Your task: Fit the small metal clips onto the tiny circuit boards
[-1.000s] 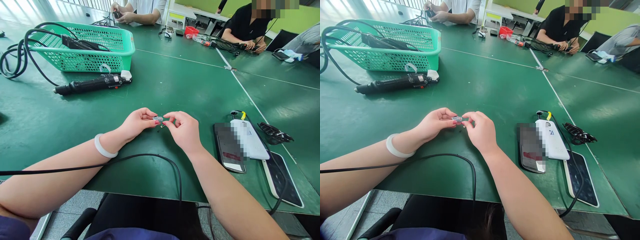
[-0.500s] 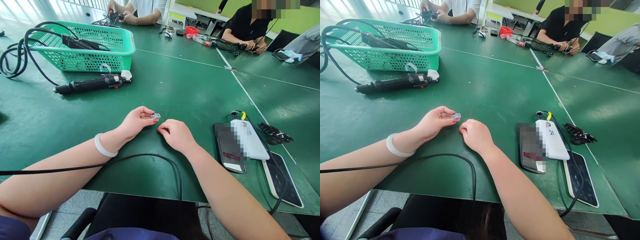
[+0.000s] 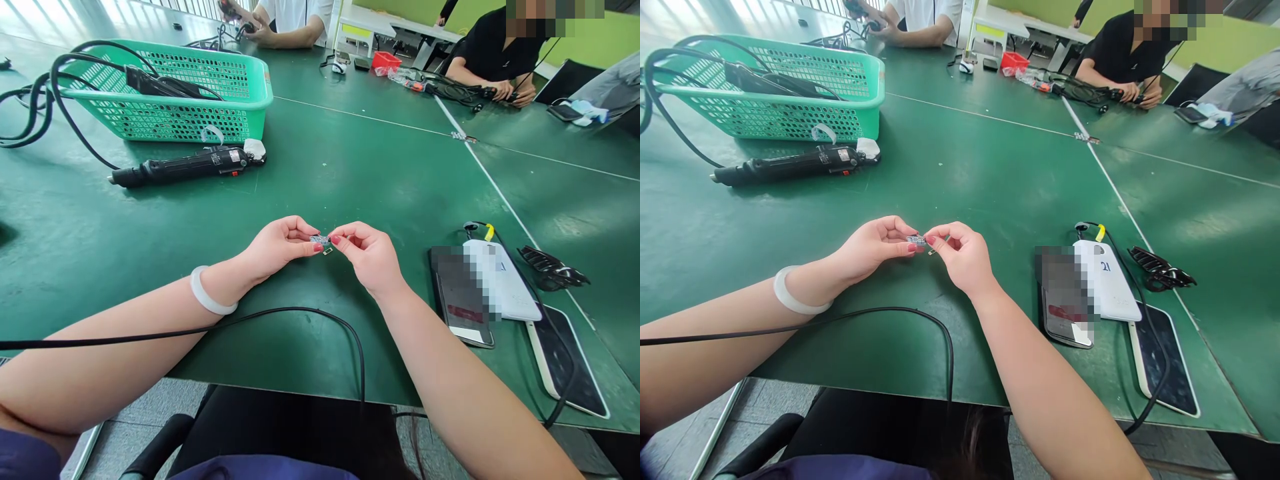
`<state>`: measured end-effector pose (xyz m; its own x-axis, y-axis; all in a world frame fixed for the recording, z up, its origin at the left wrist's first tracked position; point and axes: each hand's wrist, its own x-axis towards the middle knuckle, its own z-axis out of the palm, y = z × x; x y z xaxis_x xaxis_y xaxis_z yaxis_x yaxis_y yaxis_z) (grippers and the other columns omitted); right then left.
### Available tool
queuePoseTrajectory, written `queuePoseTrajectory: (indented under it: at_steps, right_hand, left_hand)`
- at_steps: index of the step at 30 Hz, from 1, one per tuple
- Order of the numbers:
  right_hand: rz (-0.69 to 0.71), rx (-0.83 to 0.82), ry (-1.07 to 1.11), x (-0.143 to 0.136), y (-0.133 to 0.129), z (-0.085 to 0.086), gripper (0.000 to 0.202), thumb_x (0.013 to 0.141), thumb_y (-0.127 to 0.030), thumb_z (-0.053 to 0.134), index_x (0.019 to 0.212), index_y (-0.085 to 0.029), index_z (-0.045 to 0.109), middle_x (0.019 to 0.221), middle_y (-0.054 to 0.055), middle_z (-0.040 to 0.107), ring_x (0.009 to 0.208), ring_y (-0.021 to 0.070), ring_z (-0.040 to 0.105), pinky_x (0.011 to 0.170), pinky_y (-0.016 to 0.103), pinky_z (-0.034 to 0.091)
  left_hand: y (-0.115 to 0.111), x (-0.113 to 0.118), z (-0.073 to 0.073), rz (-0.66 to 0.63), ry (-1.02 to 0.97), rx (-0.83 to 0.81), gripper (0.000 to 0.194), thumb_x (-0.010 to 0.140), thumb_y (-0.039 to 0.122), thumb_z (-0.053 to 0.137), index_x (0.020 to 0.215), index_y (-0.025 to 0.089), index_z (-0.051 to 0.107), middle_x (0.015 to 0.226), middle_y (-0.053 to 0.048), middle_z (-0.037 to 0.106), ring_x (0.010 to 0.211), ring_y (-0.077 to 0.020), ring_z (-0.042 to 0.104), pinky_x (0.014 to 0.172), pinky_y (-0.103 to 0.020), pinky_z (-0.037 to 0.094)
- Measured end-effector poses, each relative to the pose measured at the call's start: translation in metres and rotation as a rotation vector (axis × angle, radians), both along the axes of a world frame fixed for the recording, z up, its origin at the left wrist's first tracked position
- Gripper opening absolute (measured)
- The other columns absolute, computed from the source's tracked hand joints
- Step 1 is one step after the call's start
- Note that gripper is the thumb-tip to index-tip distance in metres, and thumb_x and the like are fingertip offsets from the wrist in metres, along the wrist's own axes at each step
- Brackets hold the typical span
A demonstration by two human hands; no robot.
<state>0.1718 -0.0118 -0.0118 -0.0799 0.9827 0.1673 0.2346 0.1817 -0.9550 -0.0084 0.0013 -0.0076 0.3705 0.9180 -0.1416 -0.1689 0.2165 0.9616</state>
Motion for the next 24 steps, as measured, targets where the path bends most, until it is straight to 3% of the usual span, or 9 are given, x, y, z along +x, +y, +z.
queuePoseTrajectory:
  at_steps: [5, 14, 24]
  right_hand:
    - [0.019, -0.001, 0.019, 0.0006, -0.0009, -0.0002, 0.011, 0.075, -0.032, 0.067, 0.077, -0.021, 0.068, 0.078, 0.0, 0.064, 0.064, 0.0106, 0.051, 0.061, 0.027, 0.042]
    - [0.0, 0.185, -0.12, -0.0013, -0.0055, 0.0042, 0.003, 0.077, -0.026, 0.067, 0.076, -0.023, 0.07, 0.077, -0.001, 0.061, 0.055, 0.0078, 0.042, 0.053, 0.025, 0.039]
    - [-0.05, 0.151, -0.195, -0.0054, -0.0081, 0.0072, 0.011, 0.073, -0.026, 0.069, 0.084, -0.024, 0.069, 0.075, -0.003, 0.057, 0.054, 0.0079, 0.039, 0.056, 0.026, 0.04]
  left_hand:
    - [0.0003, -0.0012, -0.0005, -0.006, -0.006, 0.006, 0.029, 0.062, 0.021, 0.08, 0.081, 0.013, 0.059, 0.08, -0.004, 0.071, 0.077, -0.0142, 0.066, 0.075, -0.031, 0.049]
    - [0.0004, -0.0023, -0.0004, -0.02, -0.02, 0.004, 0.028, 0.066, 0.022, 0.077, 0.085, 0.012, 0.06, 0.081, -0.006, 0.071, 0.079, -0.0145, 0.066, 0.076, -0.03, 0.049]
    - [-0.0014, 0.0002, 0.0012, -0.029, 0.033, 0.134, 0.034, 0.06, 0.018, 0.08, 0.083, 0.014, 0.055, 0.081, -0.002, 0.069, 0.076, -0.0121, 0.065, 0.083, -0.033, 0.051]
